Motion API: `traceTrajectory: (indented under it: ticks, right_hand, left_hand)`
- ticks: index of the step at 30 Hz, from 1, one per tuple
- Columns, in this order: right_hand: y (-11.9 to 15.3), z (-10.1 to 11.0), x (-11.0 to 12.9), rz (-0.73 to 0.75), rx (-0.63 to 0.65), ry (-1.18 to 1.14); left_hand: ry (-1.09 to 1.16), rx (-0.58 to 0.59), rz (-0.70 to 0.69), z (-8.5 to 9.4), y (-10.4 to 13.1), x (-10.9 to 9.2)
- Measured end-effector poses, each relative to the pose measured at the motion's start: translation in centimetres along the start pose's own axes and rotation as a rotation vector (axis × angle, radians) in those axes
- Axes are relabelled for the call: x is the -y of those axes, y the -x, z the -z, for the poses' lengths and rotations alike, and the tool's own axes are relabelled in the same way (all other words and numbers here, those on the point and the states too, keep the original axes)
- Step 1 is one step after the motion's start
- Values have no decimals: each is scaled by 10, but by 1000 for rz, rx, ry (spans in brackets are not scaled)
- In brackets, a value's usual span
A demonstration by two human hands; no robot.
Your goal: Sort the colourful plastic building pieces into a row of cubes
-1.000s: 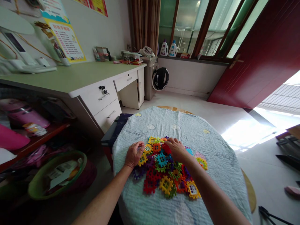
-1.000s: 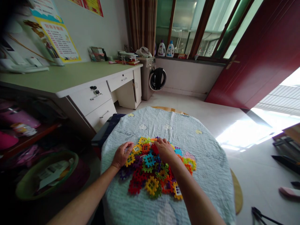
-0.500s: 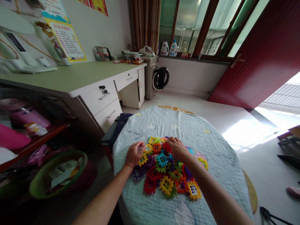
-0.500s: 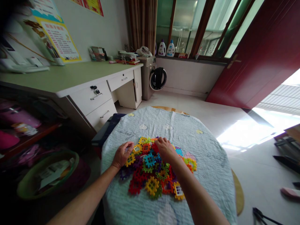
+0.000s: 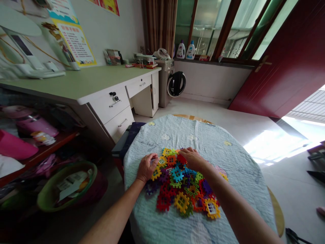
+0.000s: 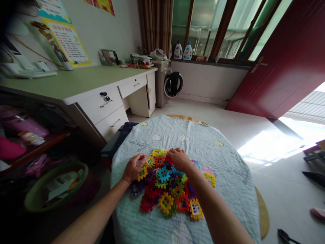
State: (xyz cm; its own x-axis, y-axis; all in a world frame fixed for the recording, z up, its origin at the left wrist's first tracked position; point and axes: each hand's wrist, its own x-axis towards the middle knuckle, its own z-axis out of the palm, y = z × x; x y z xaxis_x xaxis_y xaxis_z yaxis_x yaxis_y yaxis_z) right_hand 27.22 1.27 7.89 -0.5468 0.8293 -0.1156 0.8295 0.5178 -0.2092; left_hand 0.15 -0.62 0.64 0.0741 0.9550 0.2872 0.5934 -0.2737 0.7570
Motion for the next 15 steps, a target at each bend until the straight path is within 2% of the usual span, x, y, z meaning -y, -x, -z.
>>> traceTrajectory:
  ticks: [6,9,12,15]
  right_hand:
    - [-3,1,5,-29,14,42]
    - [0,2,1,-58,-32,9]
    - [12,2,-23,-137,-127,-63]
    - [36,-2,-65,-289,-215,-102]
  left_hand:
    - [9,-4,2,0,-1,-2]
    - [8,-5,-3,1,-1,-2]
    - [5,-6,-6,1,-1,-1]
    - [5,-5,-10,1,-2,0]
